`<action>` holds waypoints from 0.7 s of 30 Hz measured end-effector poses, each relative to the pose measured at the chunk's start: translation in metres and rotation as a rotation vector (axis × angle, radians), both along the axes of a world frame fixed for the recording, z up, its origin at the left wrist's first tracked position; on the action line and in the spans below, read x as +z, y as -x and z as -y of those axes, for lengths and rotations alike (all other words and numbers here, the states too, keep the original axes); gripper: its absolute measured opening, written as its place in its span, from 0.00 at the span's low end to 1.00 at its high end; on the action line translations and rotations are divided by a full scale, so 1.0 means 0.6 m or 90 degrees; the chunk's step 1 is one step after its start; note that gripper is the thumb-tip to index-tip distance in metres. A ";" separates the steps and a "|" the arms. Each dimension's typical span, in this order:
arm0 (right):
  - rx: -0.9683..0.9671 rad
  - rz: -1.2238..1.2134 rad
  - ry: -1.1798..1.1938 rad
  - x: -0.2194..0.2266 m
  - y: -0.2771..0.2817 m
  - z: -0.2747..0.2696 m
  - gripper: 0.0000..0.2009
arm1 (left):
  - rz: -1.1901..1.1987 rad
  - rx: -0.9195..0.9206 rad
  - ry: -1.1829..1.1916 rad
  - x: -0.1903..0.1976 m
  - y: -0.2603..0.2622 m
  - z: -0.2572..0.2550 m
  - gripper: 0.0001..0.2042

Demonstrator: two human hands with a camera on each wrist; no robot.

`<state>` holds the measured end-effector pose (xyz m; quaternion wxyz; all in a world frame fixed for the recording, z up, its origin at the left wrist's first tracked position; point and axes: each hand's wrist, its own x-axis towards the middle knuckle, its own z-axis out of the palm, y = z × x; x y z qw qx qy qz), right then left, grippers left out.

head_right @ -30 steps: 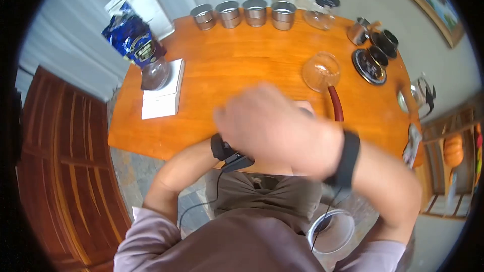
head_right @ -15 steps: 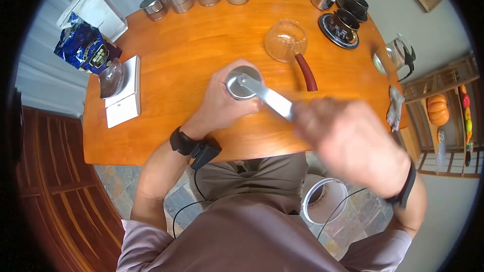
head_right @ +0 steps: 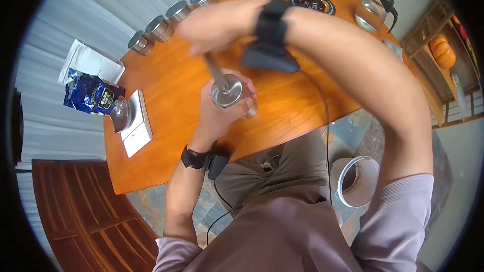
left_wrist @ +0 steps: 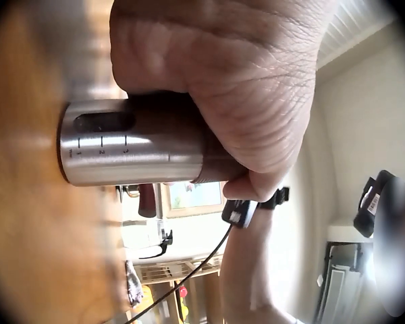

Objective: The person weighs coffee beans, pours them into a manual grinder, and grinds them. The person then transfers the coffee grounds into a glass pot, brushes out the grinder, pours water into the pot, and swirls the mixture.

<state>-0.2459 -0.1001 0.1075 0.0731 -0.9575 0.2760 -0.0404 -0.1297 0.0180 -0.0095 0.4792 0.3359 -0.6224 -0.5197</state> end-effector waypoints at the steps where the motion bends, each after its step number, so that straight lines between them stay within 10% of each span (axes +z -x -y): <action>1: -0.060 -0.034 -0.024 0.004 0.038 0.002 0.14 | -0.009 0.007 -0.001 -0.001 -0.005 0.002 0.11; 9: -0.196 -0.027 -0.151 0.047 0.195 -0.227 0.10 | 0.069 0.001 0.034 -0.002 -0.010 0.010 0.15; 13: 0.028 -0.077 -0.202 0.056 0.133 -0.287 0.06 | 0.020 -0.016 0.092 -0.015 0.003 0.011 0.16; 17: 0.382 0.396 0.070 -0.032 0.051 -0.228 0.09 | 0.006 0.028 -0.073 -0.021 0.003 0.002 0.12; 19: 0.486 0.253 0.007 -0.039 -0.031 -0.124 0.13 | 0.380 0.059 0.227 -0.050 -0.020 0.013 0.11; 20: 0.342 0.149 -0.030 -0.020 -0.056 -0.106 0.15 | 0.555 0.085 0.375 -0.056 -0.027 0.012 0.11; 21: 0.201 0.045 -0.067 -0.005 -0.068 -0.092 0.16 | 0.236 0.021 0.099 -0.040 -0.026 0.005 0.12</action>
